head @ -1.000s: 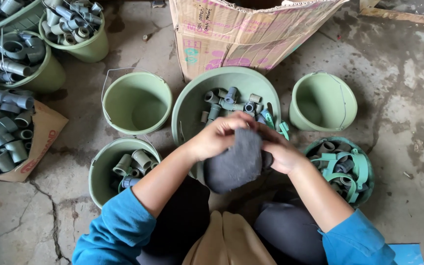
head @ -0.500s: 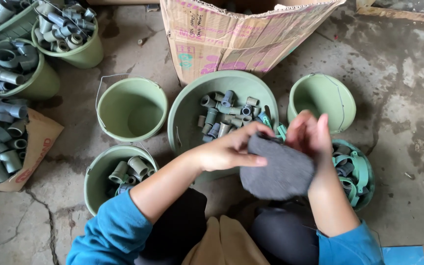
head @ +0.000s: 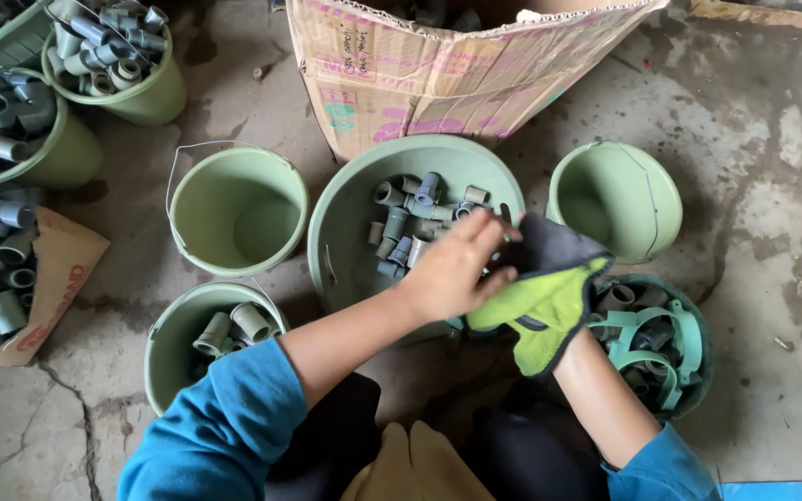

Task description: The person sits on the floor and wipes gray plastic pipe fittings with a cloth, handling them one at a time from a bucket and placing them into another bucket. The person repeatedly picks up fittings, wipes them, and transfers them between containers.

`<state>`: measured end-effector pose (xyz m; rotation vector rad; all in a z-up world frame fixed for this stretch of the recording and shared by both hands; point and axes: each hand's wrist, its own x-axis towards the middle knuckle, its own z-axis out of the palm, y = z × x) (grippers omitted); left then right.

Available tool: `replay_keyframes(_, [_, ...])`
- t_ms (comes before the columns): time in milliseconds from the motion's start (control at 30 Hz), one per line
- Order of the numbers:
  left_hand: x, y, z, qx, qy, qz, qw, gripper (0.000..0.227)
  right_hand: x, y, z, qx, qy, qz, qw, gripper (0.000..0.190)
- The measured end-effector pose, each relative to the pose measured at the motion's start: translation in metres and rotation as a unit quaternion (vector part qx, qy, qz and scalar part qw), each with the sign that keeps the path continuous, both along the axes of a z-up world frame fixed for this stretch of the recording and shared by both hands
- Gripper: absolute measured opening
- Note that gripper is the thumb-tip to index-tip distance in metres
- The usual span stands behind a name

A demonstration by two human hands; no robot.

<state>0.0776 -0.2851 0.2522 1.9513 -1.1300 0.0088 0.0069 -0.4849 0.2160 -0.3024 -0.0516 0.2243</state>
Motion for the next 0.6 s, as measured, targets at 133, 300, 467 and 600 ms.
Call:
replay_keyframes(133, [0.017, -0.001, -0.028, -0.126, 0.219, -0.075, 0.965, 0.034, -0.005, -0.026, -0.025, 0.077, 0.010, 0.038, 0.996, 0.057])
replay_keyframes(300, [0.094, 0.004, -0.129, 0.100, 0.342, 0.059, 0.933, 0.031, -0.009, -0.061, -0.081, 0.155, -0.068, 0.170, 0.971, 0.083])
replay_keyframes(467, [0.143, 0.001, -0.337, 0.486, 0.184, 0.118, 0.846, 0.061, -0.011, -0.048, -0.095, 0.164, -0.054, 0.122, 0.978, 0.068])
replay_keyframes(600, [0.120, -0.014, -0.384, 0.517, 0.088, 0.159, 0.837, 0.053, -0.010, -0.048, -0.106, 0.156, -0.017, 0.117, 0.981, 0.068])
